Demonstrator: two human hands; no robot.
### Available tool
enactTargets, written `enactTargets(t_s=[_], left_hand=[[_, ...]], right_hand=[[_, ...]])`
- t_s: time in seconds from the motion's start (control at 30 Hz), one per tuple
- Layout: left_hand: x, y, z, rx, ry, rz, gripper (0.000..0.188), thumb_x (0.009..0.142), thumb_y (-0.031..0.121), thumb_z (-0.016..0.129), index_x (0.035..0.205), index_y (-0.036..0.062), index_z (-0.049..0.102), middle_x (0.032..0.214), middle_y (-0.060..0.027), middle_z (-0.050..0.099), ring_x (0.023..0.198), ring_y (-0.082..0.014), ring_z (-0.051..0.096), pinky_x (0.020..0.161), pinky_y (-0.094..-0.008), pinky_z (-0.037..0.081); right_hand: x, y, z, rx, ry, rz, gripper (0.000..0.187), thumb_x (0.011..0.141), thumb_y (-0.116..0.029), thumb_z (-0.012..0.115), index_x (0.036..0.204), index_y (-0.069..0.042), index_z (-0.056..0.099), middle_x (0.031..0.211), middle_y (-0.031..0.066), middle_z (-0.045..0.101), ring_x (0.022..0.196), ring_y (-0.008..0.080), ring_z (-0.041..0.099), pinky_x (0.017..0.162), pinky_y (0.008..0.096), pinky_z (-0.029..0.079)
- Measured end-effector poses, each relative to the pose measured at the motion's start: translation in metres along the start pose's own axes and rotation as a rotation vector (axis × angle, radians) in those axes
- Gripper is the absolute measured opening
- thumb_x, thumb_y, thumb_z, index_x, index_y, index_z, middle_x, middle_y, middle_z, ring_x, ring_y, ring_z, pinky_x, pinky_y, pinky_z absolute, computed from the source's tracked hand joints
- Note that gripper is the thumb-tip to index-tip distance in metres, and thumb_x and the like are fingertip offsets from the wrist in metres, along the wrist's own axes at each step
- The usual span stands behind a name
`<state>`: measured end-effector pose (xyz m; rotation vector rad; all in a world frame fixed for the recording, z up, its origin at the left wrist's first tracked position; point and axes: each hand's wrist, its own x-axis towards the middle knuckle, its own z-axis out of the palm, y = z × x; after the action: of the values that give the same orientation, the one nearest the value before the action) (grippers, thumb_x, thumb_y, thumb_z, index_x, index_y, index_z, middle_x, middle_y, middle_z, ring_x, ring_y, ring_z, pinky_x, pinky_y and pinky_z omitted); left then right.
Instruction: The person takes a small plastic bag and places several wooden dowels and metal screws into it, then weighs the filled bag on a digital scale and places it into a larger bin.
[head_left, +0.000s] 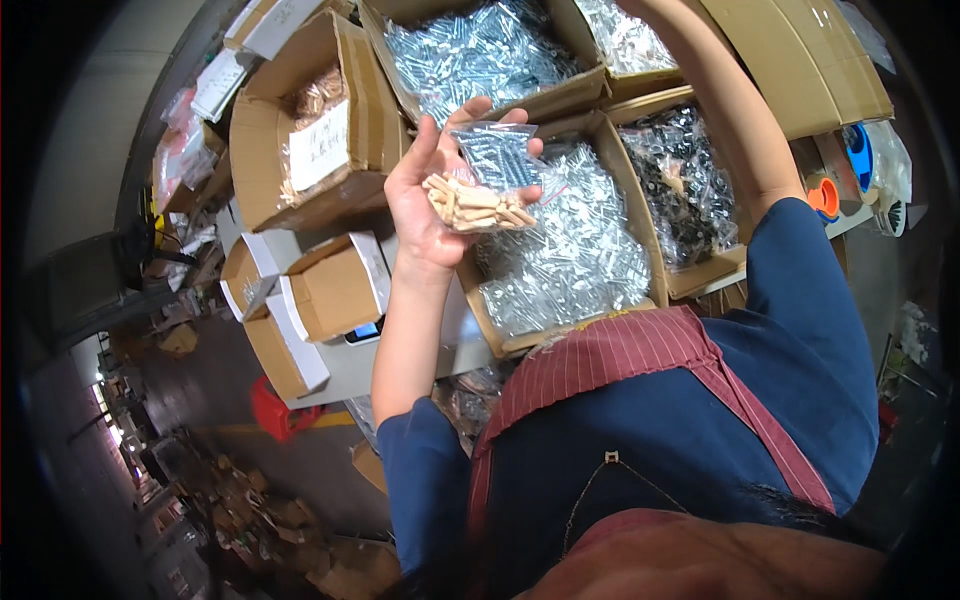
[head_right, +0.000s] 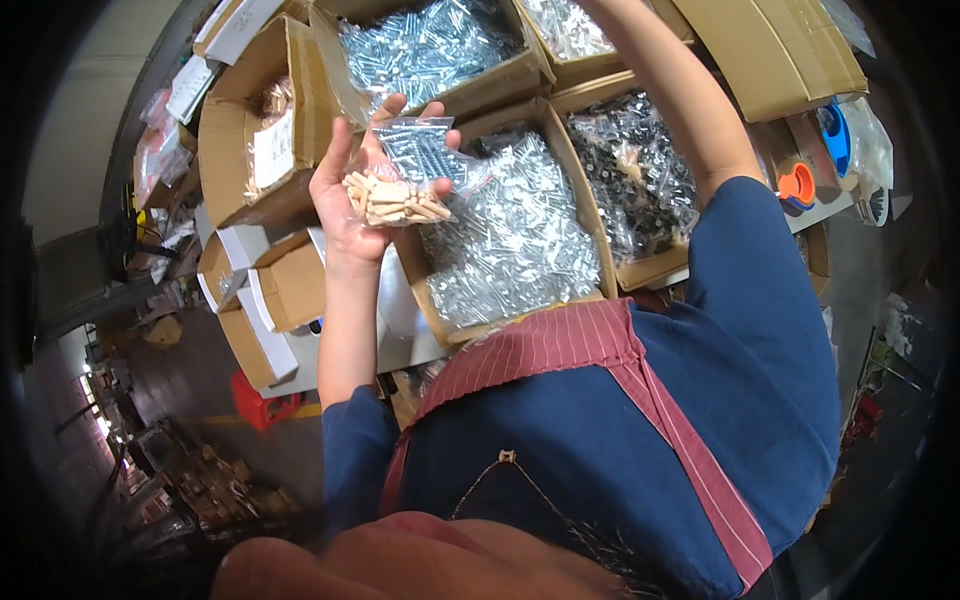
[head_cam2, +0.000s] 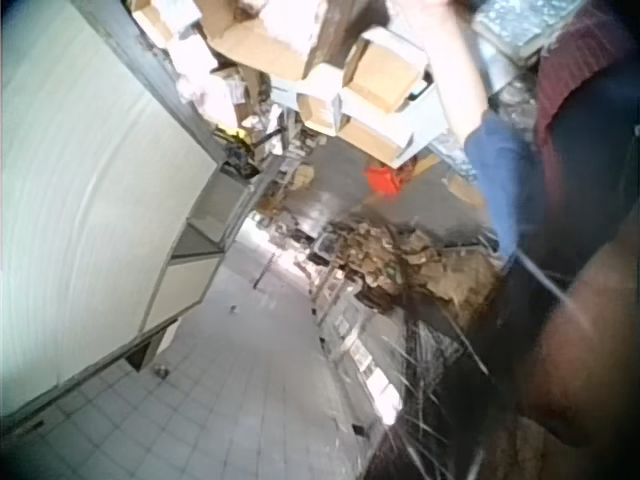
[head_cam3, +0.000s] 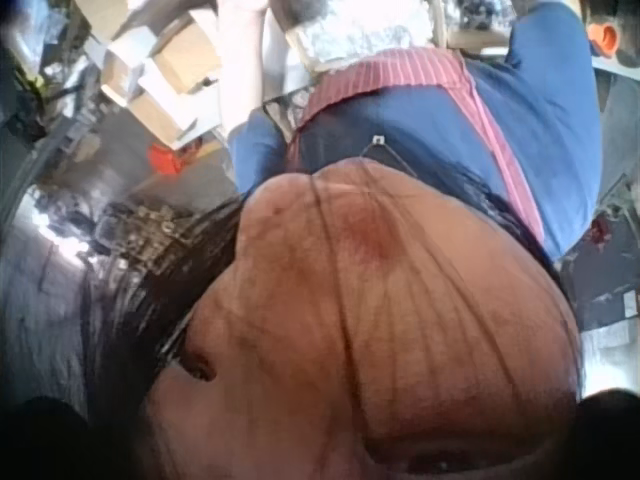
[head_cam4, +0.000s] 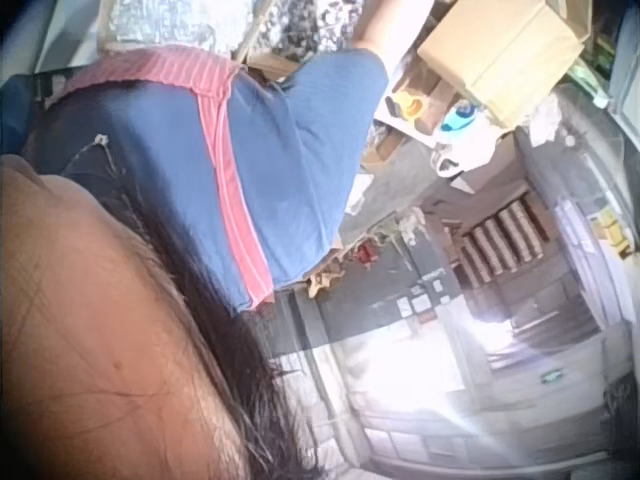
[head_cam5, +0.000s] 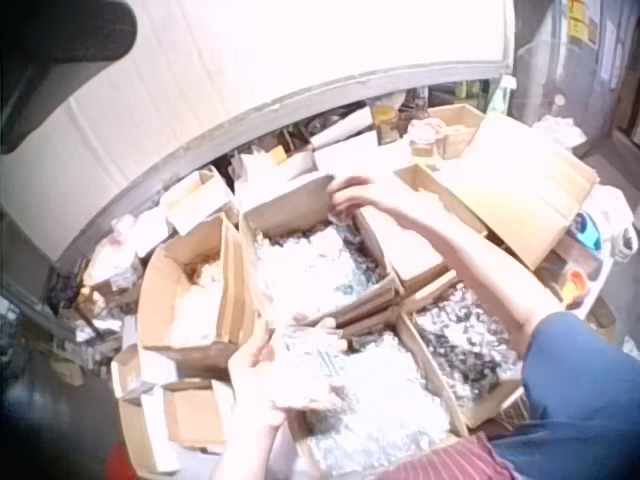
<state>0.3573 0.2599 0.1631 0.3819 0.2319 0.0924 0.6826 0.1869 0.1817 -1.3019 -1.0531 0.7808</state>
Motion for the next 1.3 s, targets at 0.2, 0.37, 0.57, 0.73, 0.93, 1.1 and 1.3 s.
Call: enactTargets(t_s=[0.2, 0.37, 0.57, 0.73, 0.93, 1.1, 1.3], left_hand=[[-0.021, -0.006, -0.012, -0.127, 0.02, 0.165, 0.033, 0.098, 0.034, 0.054, 0.09, 0.0026, 0.062, 0.106, -0.0173, 0.061, 0.098, -0.0336, 0.062, 0.062, -0.0415, 0.054], [-0.086, -0.009, -0.028, -0.096, 0.061, 0.337, 0.025, 0.096, 0.029, 0.058, 0.085, 0.0057, 0.059, 0.107, -0.0086, 0.052, 0.105, -0.0257, 0.049, 0.065, -0.0336, 0.048], [-0.215, -0.054, -0.082, -0.372, 0.205, 0.706, 0.02, 0.096, 0.023, 0.056, 0.098, 0.0029, 0.056, 0.108, -0.0137, 0.058, 0.107, -0.03, 0.052, 0.075, -0.0386, 0.048], [-0.312, -0.127, -0.11, -0.416, 0.452, 1.085, 0.017, 0.096, 0.021, 0.052, 0.09, 0.0049, 0.053, 0.104, -0.009, 0.055, 0.106, -0.0233, 0.05, 0.075, -0.0344, 0.049], [-0.377, -0.227, -0.123, -0.586, 0.58, 1.209, 0.02, 0.098, 0.022, 0.048, 0.092, 0.0039, 0.055, 0.106, -0.011, 0.057, 0.105, -0.0248, 0.053, 0.082, -0.04, 0.048], [-0.355, -0.258, -0.137, -0.429, 0.481, 1.199, 0.015, 0.095, 0.018, 0.052, 0.102, 0.0051, 0.054, 0.109, -0.0104, 0.056, 0.101, -0.0256, 0.056, 0.083, -0.0417, 0.049], [-0.284, -0.262, -0.107, 0.483, 1.139, 1.1, 0.04, 0.099, 0.015, 0.045, 0.13, -0.0095, 0.051, 0.119, -0.0213, 0.062, 0.111, -0.0338, 0.062, 0.08, -0.0394, 0.059]], right_hand=[[-0.084, 0.141, -0.104, -0.926, 0.175, 0.786, 0.045, 0.07, -0.029, 0.075, 0.106, -0.001, 0.069, 0.1, 0.0177, 0.071, 0.093, 0.0284, 0.067, 0.084, 0.0406, 0.051], [-0.081, 0.193, -0.159, -0.857, -0.324, 0.673, 0.033, 0.087, -0.025, 0.062, 0.107, 0.0, 0.068, 0.093, 0.0096, 0.07, 0.083, 0.015, 0.06, 0.074, 0.0312, 0.049], [-0.04, 0.234, -0.163, -1.207, -0.547, 0.885, 0.031, 0.085, -0.03, 0.061, 0.094, -0.001, 0.067, 0.08, 0.0052, 0.064, 0.073, 0.0141, 0.054, 0.063, 0.0352, 0.045], [-0.045, 0.253, -0.214, -1.0, -0.157, 0.631, 0.023, 0.084, 0.0, 0.059, 0.107, -0.003, 0.063, 0.107, 0.0072, 0.061, 0.094, 0.0176, 0.055, 0.085, 0.0341, 0.048], [-0.055, 0.227, -0.192, -0.51, 0.025, 0.777, 0.024, 0.087, -0.015, 0.064, 0.109, -0.008, 0.065, 0.116, 0.0079, 0.063, 0.107, 0.019, 0.06, 0.093, 0.0322, 0.049], [-0.034, 0.193, -0.249, -0.657, -0.009, 0.738, 0.032, 0.094, -0.029, 0.06, 0.119, -0.009, 0.063, 0.113, 0.0075, 0.065, 0.098, 0.0162, 0.063, 0.086, 0.0308, 0.05], [-0.083, 0.187, -0.182, -0.312, 0.174, 0.379, 0.053, 0.094, -0.024, 0.063, 0.138, -0.002, 0.042, 0.113, 0.0162, 0.069, 0.088, 0.0292, 0.071, 0.077, 0.0387, 0.06]])
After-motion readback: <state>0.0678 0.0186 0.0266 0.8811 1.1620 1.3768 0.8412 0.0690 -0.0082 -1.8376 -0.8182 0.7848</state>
